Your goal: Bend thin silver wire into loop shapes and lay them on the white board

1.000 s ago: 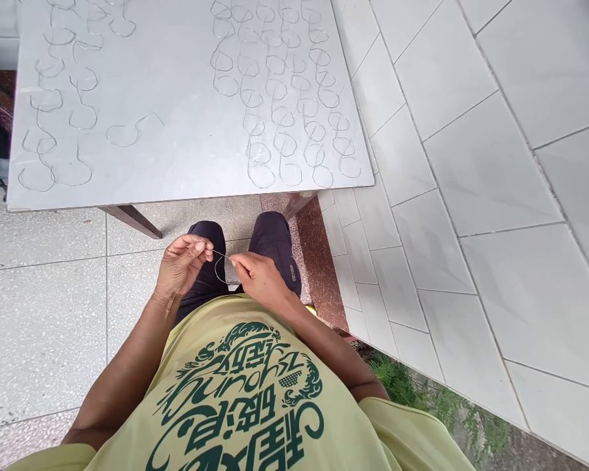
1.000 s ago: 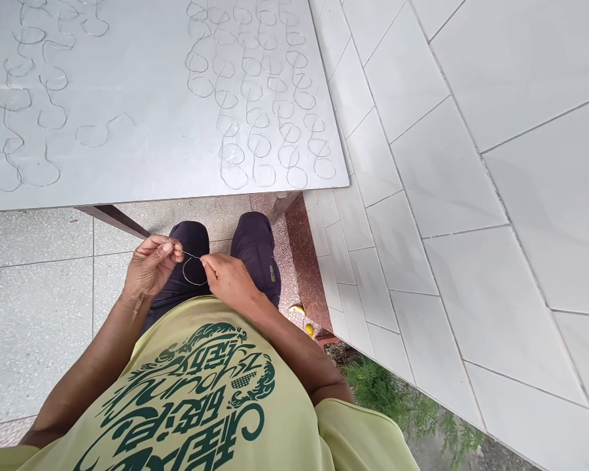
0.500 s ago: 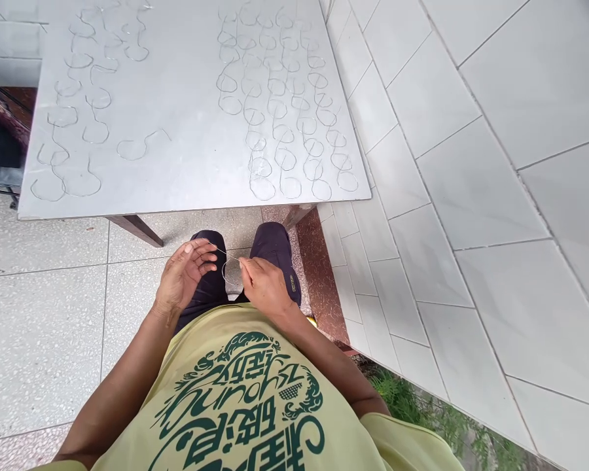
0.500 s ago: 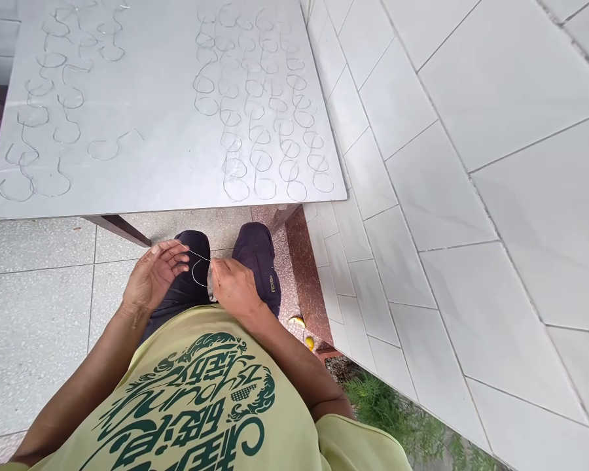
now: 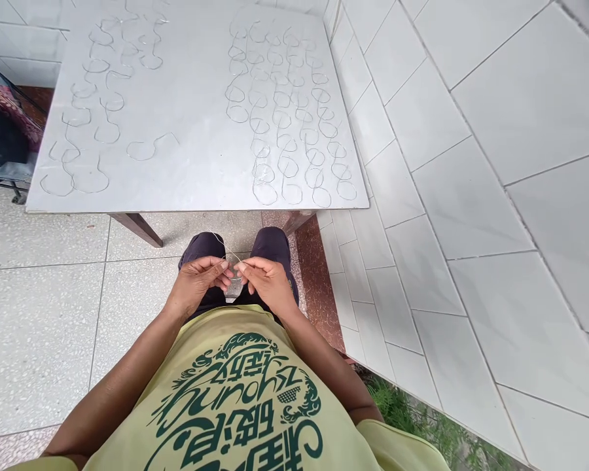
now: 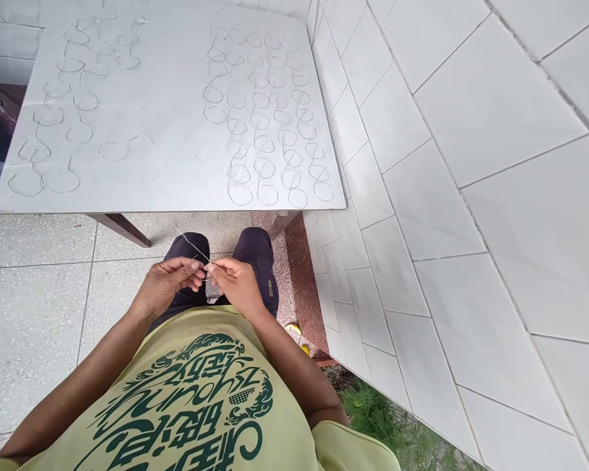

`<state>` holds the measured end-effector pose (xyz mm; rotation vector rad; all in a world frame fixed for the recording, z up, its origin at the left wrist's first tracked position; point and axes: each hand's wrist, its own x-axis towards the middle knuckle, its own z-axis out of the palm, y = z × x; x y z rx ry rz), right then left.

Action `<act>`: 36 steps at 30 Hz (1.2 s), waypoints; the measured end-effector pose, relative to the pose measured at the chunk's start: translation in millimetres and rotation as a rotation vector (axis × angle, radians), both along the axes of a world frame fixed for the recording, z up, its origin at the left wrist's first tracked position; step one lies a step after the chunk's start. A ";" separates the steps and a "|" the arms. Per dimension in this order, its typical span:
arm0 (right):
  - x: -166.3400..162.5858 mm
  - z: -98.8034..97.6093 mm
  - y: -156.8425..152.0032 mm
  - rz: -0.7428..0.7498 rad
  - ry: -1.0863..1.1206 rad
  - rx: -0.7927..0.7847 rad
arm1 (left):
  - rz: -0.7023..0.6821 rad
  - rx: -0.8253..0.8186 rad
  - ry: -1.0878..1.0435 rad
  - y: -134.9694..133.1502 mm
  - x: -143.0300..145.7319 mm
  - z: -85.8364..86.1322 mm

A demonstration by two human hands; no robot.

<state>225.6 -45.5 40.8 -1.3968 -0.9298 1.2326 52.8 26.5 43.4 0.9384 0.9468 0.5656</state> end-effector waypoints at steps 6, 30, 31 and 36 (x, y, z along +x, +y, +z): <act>-5.4 4.3 -3.2 -0.063 -0.250 0.140 | 0.099 0.034 0.056 -5.9 1.4 11.5; -15.8 -0.1 -11.2 -0.022 -0.956 0.534 | 0.173 0.220 0.157 13.8 2.7 25.6; -13.1 3.0 -11.8 -0.063 -0.904 0.533 | 0.175 0.234 0.159 16.8 2.8 28.9; 4.0 12.2 -3.2 -0.157 -0.611 0.308 | 0.119 0.294 0.150 33.4 4.4 44.9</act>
